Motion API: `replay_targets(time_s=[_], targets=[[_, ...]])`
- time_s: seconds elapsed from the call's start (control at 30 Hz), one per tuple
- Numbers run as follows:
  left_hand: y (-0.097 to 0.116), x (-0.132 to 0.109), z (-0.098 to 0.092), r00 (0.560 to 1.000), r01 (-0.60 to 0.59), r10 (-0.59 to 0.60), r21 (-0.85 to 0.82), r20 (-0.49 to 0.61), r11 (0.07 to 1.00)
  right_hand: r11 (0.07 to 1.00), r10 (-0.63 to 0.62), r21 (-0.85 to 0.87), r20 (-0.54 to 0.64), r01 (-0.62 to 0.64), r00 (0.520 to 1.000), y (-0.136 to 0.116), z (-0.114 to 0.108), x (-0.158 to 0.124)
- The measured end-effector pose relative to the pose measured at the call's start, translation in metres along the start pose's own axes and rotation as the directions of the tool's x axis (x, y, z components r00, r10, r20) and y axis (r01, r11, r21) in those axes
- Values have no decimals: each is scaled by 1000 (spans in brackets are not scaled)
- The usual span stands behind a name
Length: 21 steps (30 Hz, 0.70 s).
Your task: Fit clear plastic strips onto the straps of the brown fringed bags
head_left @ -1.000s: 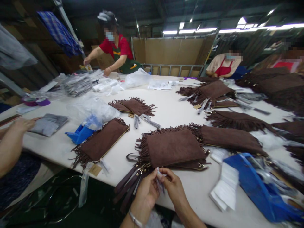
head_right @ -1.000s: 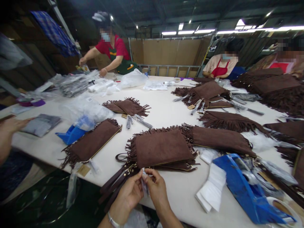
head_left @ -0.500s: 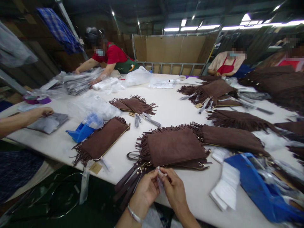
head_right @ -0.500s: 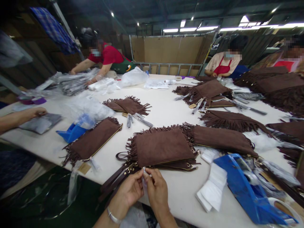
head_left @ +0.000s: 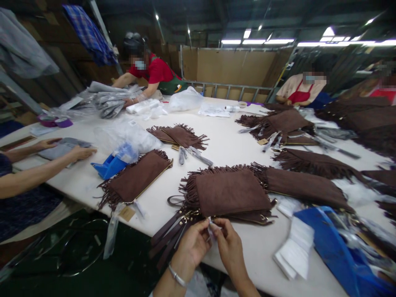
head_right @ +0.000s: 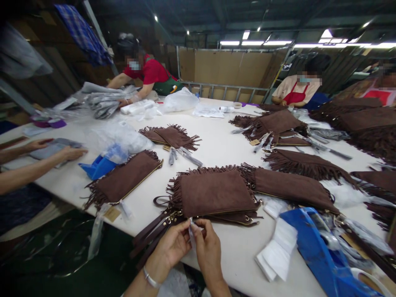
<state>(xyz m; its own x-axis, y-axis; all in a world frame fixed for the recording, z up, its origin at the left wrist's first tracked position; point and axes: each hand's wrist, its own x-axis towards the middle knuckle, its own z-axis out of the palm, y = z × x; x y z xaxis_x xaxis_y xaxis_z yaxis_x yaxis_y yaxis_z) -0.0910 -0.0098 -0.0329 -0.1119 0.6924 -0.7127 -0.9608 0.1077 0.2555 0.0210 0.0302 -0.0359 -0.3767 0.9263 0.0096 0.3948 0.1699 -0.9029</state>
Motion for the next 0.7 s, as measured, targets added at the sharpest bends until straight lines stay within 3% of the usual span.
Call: replay_targets(time_s=[0.27,0.47,0.57,0.7], targets=[[-6,-1,-3,987,-51,46,30,156,998,998,11,-64,-26,-13,1000,-10,-10,-5],[-12,-1,-2,977,-130,130,-11,166,991,996,-23,-91,47,27,999,-6,-6,-21],[-10,-3,-3,979,-56,57,-11,198,998,1000,-6,13,103,5,995,-4,-6,-17],[-8,0,-7,934,58,-79,72,349,996,936,125,293,250,-197,960,-6,-8,-9]])
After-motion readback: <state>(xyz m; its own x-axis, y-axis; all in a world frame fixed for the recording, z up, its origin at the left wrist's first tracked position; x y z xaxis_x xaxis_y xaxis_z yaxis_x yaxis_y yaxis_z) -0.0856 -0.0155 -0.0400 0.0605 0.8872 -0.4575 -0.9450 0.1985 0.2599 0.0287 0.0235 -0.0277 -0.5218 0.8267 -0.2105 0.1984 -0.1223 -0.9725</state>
